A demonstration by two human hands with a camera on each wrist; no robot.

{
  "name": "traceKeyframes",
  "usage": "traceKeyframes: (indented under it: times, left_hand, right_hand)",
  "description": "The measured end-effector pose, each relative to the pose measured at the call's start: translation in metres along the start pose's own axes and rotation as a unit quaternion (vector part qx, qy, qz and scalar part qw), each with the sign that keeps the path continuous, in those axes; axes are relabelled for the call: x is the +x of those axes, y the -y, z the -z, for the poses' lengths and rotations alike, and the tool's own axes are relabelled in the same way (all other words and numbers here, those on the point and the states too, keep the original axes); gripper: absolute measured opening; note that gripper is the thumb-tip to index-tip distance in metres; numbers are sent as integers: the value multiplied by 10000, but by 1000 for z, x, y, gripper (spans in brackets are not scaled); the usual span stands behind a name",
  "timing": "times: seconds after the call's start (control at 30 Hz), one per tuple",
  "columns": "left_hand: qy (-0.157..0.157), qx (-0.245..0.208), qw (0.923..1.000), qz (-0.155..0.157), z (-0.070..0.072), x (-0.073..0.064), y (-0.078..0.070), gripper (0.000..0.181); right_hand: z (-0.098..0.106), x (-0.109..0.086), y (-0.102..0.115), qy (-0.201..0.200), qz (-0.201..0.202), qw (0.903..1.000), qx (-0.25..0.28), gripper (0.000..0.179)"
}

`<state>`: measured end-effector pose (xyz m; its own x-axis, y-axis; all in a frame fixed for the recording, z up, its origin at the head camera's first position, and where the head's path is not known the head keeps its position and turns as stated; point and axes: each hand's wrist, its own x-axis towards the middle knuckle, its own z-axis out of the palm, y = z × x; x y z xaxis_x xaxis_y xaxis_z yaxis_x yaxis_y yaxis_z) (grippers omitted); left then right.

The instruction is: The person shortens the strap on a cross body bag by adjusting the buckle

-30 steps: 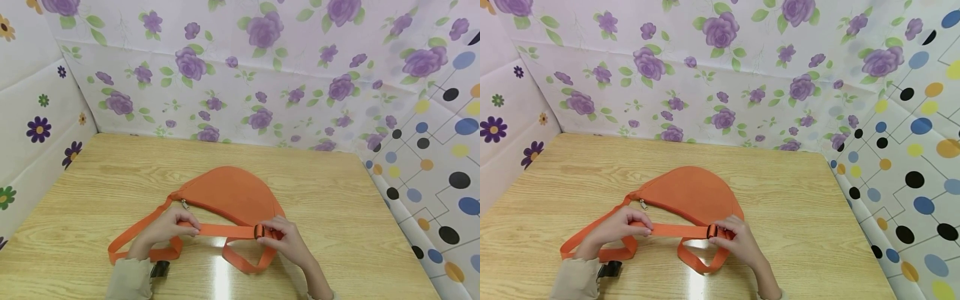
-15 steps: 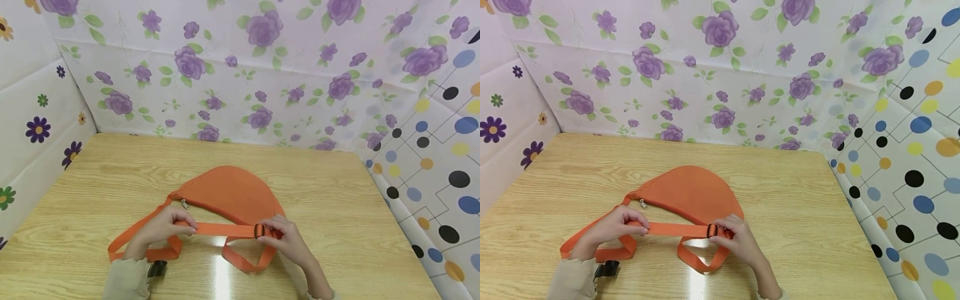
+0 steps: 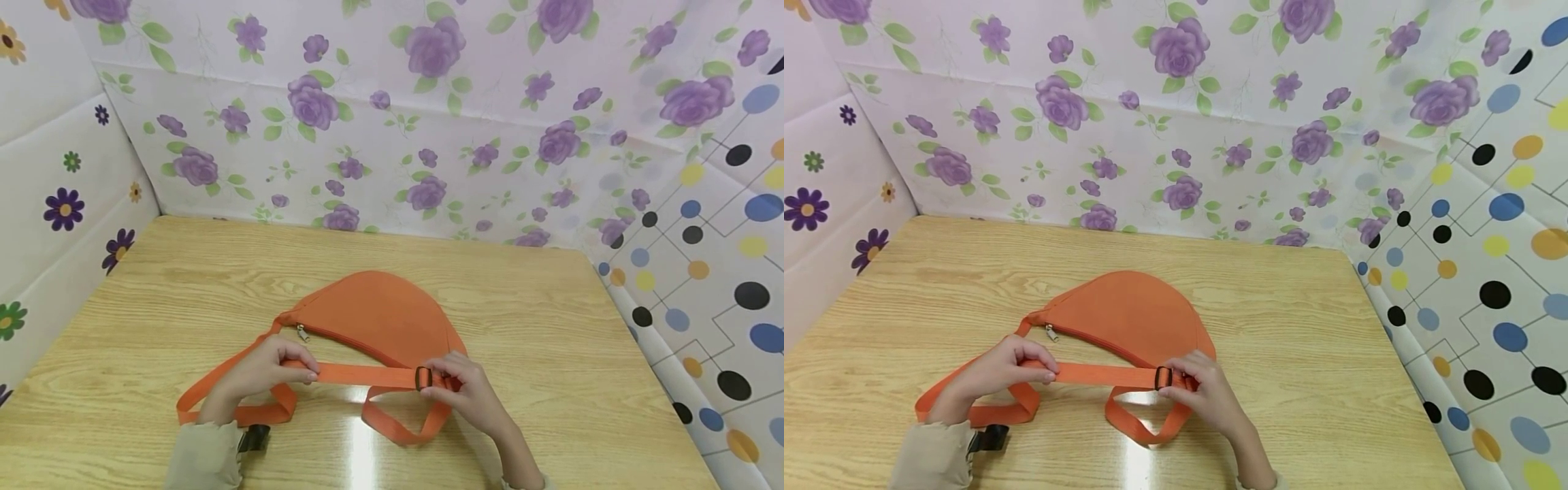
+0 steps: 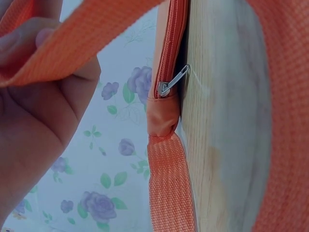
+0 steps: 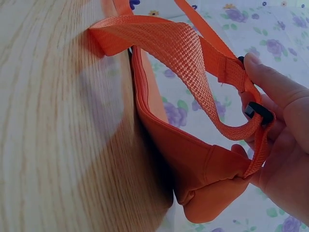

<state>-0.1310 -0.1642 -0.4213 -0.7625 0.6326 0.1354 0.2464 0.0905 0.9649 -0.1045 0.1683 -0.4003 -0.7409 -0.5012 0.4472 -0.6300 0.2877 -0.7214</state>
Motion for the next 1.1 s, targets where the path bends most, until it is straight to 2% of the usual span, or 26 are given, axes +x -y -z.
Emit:
traceKeyframes:
  times: [0.27,0.5,0.73,0.83,1.1]
  left_hand:
    - [-4,-32,10000,90,-1,-1,-2,11]
    - [38,-60,10000,48,0,-3,-1,11]
    - [-92,110,9999,-51,2,-5,1,11]
    - [-135,170,9998,-14,2,-5,0,11]
    - [-260,186,9993,193,3,-4,-3,12]
  right_hand:
    - [0,0,-2,112,151,9998,-59,24]
    - [0,0,-1,217,20,9997,-104,20]
    - [-1,0,0,202,185,9995,-139,21]
    - [-2,-1,-1,181,93,9997,-146,22]
    - [-8,-9,-27,237,0,9991,-350,39]
